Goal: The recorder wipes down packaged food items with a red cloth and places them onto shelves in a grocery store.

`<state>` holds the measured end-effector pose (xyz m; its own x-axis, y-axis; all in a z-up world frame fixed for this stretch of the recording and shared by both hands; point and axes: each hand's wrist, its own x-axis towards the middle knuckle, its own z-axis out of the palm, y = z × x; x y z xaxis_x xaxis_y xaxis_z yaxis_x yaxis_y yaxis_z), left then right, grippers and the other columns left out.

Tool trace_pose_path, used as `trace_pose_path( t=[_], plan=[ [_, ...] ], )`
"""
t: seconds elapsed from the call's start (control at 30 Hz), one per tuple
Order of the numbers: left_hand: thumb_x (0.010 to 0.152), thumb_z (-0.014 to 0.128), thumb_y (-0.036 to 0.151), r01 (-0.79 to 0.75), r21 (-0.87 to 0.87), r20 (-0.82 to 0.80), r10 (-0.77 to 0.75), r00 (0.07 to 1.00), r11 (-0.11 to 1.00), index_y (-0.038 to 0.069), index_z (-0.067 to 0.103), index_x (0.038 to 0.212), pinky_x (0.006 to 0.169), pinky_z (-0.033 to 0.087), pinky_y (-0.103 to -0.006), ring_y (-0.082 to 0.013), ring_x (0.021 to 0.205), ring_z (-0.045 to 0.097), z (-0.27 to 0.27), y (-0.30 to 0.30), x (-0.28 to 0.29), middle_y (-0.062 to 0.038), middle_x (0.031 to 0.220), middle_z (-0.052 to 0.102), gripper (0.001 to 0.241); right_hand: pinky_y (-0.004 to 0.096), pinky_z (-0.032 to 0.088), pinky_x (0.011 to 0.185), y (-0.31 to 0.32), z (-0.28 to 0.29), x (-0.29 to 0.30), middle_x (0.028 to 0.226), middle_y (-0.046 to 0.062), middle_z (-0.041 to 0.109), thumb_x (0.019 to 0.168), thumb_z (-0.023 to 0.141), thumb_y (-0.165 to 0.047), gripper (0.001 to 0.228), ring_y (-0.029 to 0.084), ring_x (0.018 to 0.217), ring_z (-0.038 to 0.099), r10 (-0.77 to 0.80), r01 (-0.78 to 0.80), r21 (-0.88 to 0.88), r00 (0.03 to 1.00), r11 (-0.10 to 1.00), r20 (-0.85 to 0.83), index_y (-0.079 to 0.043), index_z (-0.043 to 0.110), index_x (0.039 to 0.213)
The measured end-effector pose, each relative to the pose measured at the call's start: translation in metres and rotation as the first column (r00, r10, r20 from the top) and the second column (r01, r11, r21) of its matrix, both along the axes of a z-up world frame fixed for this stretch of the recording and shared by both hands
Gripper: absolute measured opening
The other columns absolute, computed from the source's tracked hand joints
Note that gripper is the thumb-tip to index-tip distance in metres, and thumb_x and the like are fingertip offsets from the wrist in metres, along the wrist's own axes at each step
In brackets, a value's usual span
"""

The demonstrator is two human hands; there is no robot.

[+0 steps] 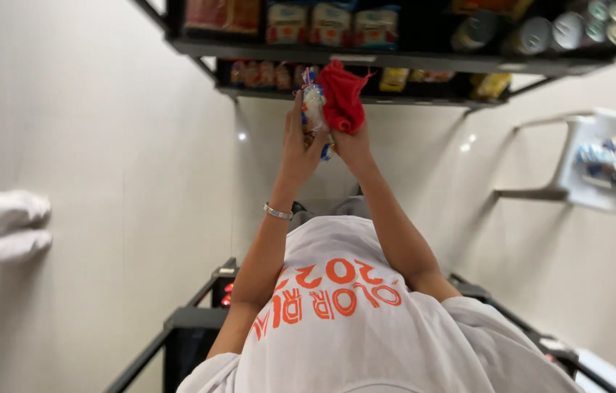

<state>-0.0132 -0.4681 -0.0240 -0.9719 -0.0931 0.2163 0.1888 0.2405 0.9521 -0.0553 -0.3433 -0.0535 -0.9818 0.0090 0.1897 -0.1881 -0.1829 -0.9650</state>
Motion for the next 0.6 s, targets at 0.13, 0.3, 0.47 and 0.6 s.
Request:
trace_pose_path(
  t=[0.13,0.3,0.47,0.6],
  plan=[
    [0.101,0.068,0.012,0.325,0.057,0.153,-0.33,0.932,0.944,0.02,0.021,0.165,0.08,0.064,-0.0471,-0.0426,0.106,0.071,-0.014,0.024,-0.032,-0.027,0.136,0.051,0.08,0.043,0.046,0.105,0.056,-0.008,-0.001,0.118,0.015,0.067,0.088,0.08,-0.001,0.049,0.022,0.11,0.061,-0.243,0.243,-0.005,0.97,0.97,0.003,0.001,0.061,0.133],
    [0.097,0.07,0.0,0.239,0.255,0.2,-0.293,0.935,0.937,0.02,0.019,0.162,0.058,0.071,-0.0385,-0.0342,0.094,0.074,-0.074,0.081,-0.08,-0.025,0.13,0.047,0.085,0.044,0.05,0.101,0.132,-0.039,-0.004,0.116,0.011,0.07,0.092,0.082,-0.04,0.054,0.026,0.112,0.068,-0.425,0.291,0.398,0.852,0.87,0.306,-0.011,0.061,0.134],
    [0.097,0.077,0.015,0.169,-0.029,0.17,-0.162,0.972,0.985,0.013,0.031,0.16,0.089,0.065,-0.0527,-0.0593,0.126,0.05,-0.122,0.134,-0.161,-0.04,0.145,0.03,0.078,0.038,0.052,0.08,0.219,-0.05,-0.049,0.094,0.006,0.07,0.089,0.08,-0.047,0.042,0.02,0.086,0.067,-0.38,0.226,0.34,0.774,0.913,0.506,-0.016,0.072,0.116],
    [0.099,0.078,0.024,0.174,-0.065,0.23,-0.155,0.961,0.983,0.02,0.029,0.16,0.098,0.062,-0.0479,-0.0547,0.128,0.052,-0.178,0.17,-0.219,-0.039,0.15,0.022,0.078,0.046,0.046,0.095,0.254,-0.059,-0.086,0.112,0.012,0.068,0.092,0.079,-0.045,0.053,0.029,0.108,0.062,-0.228,0.13,0.206,0.784,0.97,0.577,-0.013,0.064,0.131]
  ],
)
